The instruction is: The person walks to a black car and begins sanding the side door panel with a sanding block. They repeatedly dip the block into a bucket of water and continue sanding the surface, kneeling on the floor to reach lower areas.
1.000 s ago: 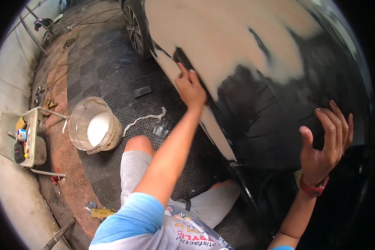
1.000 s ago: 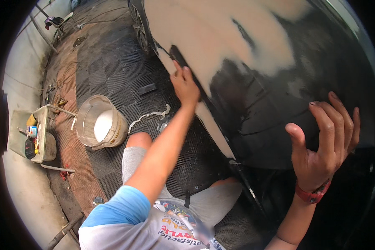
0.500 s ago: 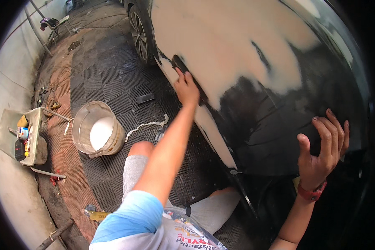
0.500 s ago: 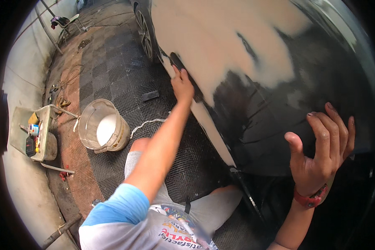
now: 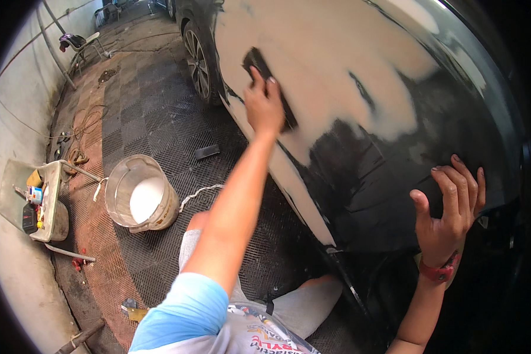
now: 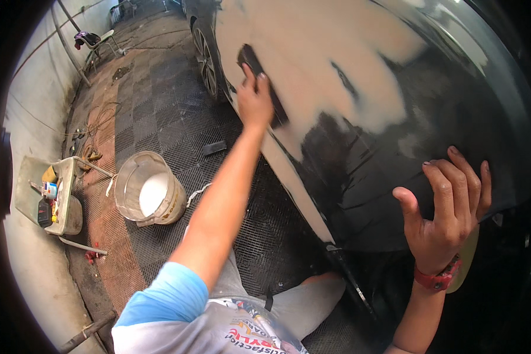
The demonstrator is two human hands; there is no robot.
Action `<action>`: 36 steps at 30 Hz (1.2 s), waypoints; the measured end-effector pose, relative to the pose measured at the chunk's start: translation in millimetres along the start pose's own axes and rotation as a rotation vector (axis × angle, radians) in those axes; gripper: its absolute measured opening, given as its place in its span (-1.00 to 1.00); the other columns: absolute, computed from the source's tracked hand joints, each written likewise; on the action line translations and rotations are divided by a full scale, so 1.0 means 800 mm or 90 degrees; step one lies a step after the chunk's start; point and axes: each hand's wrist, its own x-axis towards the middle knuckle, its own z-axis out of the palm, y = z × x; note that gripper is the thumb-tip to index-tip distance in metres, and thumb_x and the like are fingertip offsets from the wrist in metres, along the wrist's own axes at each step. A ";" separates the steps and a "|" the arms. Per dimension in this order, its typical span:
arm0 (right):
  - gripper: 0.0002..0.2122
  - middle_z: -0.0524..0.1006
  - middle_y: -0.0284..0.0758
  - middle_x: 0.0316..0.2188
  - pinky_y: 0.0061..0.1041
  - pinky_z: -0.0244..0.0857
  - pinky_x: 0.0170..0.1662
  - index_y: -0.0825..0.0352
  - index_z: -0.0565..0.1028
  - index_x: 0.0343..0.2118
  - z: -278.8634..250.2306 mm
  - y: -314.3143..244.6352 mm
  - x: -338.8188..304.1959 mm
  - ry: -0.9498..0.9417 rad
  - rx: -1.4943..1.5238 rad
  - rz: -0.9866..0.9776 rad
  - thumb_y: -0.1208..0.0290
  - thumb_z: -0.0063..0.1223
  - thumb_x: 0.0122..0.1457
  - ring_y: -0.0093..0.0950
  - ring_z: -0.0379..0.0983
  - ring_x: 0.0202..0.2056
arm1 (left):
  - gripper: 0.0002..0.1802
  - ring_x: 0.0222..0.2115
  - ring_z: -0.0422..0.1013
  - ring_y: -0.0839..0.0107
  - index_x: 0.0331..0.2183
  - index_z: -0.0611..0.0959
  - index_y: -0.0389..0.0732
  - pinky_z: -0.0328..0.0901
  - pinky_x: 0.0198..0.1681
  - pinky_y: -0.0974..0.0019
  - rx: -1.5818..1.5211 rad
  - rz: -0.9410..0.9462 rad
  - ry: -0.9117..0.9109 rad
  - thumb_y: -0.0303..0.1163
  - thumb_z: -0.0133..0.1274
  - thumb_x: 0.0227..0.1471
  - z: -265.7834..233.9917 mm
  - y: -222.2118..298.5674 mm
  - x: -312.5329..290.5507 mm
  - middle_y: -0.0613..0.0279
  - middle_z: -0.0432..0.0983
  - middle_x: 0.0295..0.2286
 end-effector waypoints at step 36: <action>-0.51 0.68 -0.40 -0.23 -0.07 0.10 0.44 0.22 0.68 -0.24 0.007 -0.008 0.002 0.007 0.012 0.005 -0.22 0.26 0.19 -0.32 0.61 0.08 | -0.27 0.13 0.37 -0.15 0.46 0.32 -0.07 0.29 0.20 -0.01 -0.021 0.195 0.075 -0.15 0.06 0.38 -0.004 0.108 -0.188 -0.29 0.40 0.13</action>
